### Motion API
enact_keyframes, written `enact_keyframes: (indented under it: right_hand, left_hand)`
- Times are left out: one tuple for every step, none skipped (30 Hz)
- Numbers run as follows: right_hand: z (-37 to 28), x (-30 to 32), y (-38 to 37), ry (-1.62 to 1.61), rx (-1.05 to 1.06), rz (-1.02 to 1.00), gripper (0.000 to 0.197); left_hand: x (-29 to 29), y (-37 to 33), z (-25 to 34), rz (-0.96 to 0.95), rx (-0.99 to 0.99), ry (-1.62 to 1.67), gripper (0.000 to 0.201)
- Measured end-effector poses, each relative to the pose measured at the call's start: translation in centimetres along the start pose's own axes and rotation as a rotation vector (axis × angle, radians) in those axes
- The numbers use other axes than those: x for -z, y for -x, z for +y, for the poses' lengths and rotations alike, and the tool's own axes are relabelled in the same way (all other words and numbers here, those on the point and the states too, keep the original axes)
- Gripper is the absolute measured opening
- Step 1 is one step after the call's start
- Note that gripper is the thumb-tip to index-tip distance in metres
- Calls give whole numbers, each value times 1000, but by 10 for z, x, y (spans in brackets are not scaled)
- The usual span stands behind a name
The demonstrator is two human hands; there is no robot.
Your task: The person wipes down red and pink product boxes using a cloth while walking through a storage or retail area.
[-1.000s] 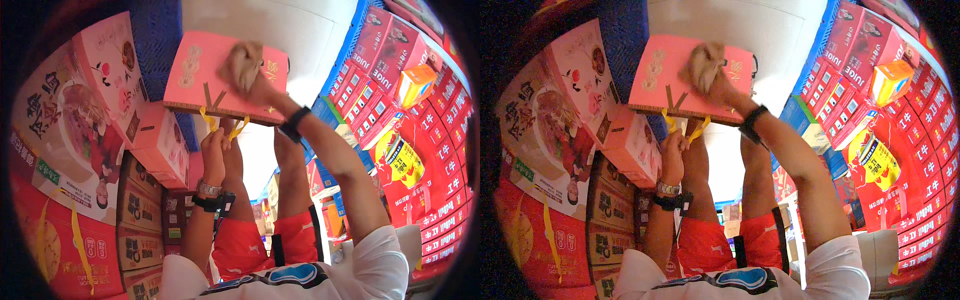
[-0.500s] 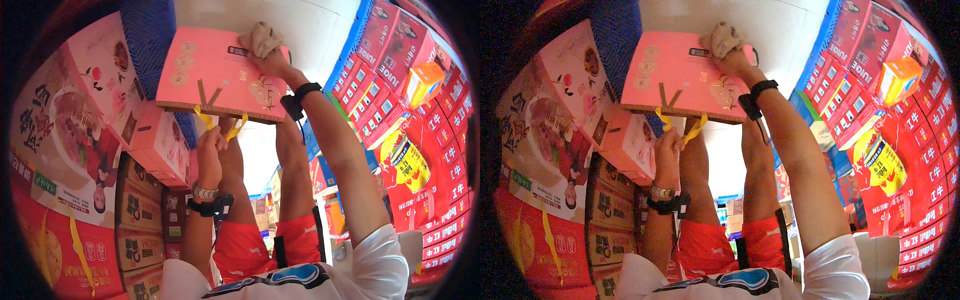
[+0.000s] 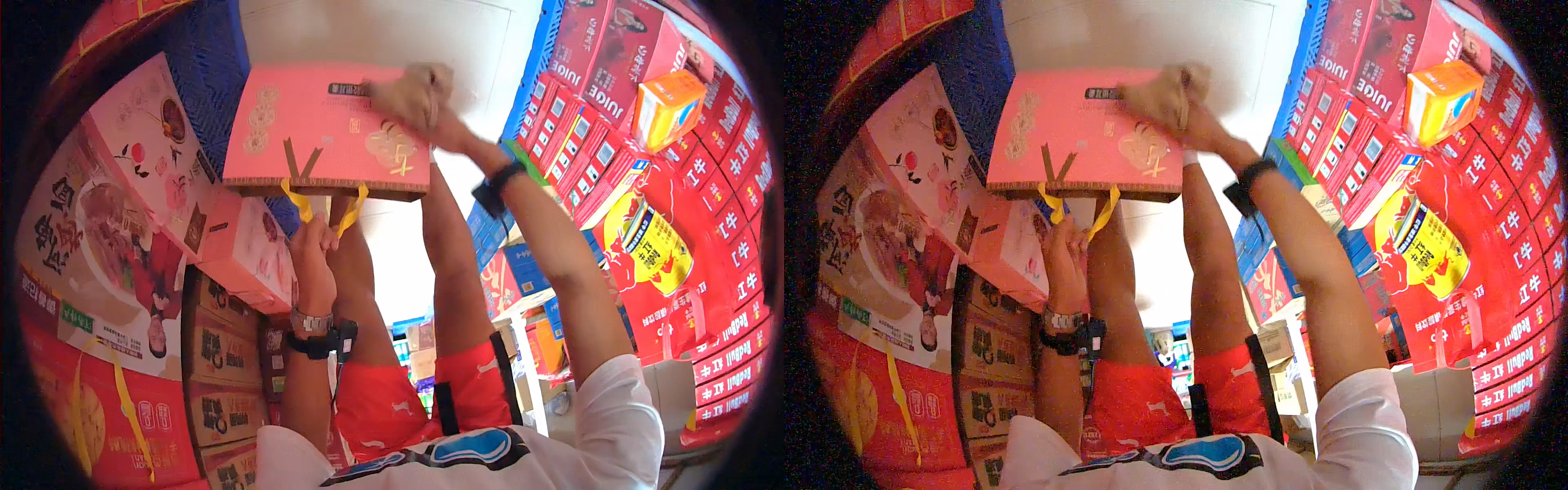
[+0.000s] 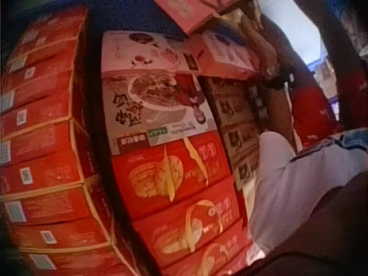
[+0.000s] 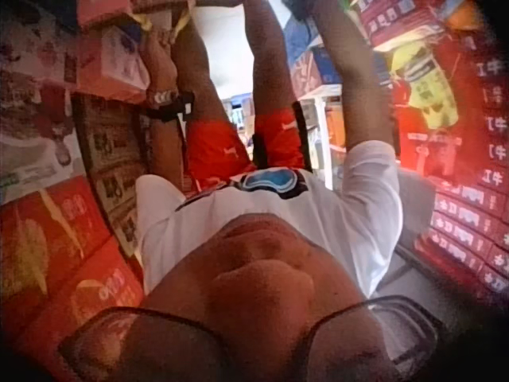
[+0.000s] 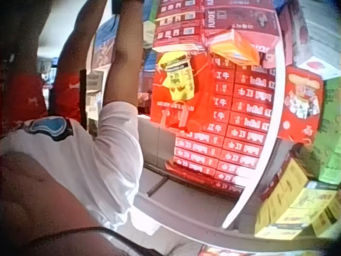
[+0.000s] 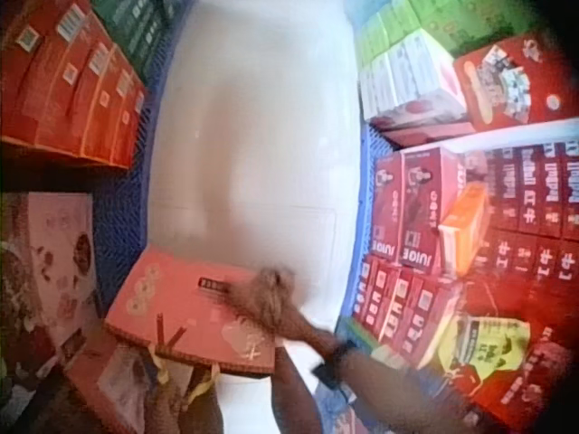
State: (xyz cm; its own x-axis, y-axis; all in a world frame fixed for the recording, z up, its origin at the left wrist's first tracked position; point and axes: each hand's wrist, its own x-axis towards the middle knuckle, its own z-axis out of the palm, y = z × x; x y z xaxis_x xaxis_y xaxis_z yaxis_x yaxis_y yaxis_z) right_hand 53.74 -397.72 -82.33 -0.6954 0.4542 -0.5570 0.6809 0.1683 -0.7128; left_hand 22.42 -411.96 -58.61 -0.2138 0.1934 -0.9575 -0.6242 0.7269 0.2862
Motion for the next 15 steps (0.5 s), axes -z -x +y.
enact_keyframes:
  right_hand:
    - [22,10,-17,80,-41,-12,70]
    - [37,23,-33,146,-90,-36,63]
    - [47,37,-47,198,-130,-63,57]
    - [47,51,-63,227,-154,-81,52]
    - [17,55,-84,197,-136,-116,52]
    - [-20,64,-107,165,-111,-147,52]
    - [-35,82,-113,72,-240,-217,55]
    - [-43,93,-108,29,-303,-250,56]
    - [-48,107,-99,-6,-373,-281,58]
    - [-53,114,-85,-158,-334,-118,63]
    - [-57,122,-73,-225,-349,-69,68]
    - [-53,134,-60,-277,-364,-14,73]
    - [-54,140,-48,-342,-374,35,79]
    - [-53,150,-33,-349,-446,9,81]
    - [-63,154,-24,-372,-505,-27,82]
  left_hand:
    - [-8,2,-1,-20,-35,8,40]
    - [-17,4,2,-27,-32,6,40]
    - [-26,5,5,-20,-9,15,41]
    - [-30,7,9,-9,10,19,41]
    - [-17,13,16,27,-2,-5,41]
    - [-4,22,26,64,-7,-29,42]
    - [-7,27,30,62,-1,-31,42]
    - [-16,32,36,59,-8,-29,42]
    - [-31,36,42,43,-96,-8,43]
    - [-44,40,52,30,-191,13,44]
    - [-55,44,62,21,-201,21,44]
    - [-70,47,73,15,-189,71,45]
    - [-79,51,79,21,-169,112,45]
    - [-85,52,81,14,-176,118,45]
    - [-80,56,82,42,-209,95,46]
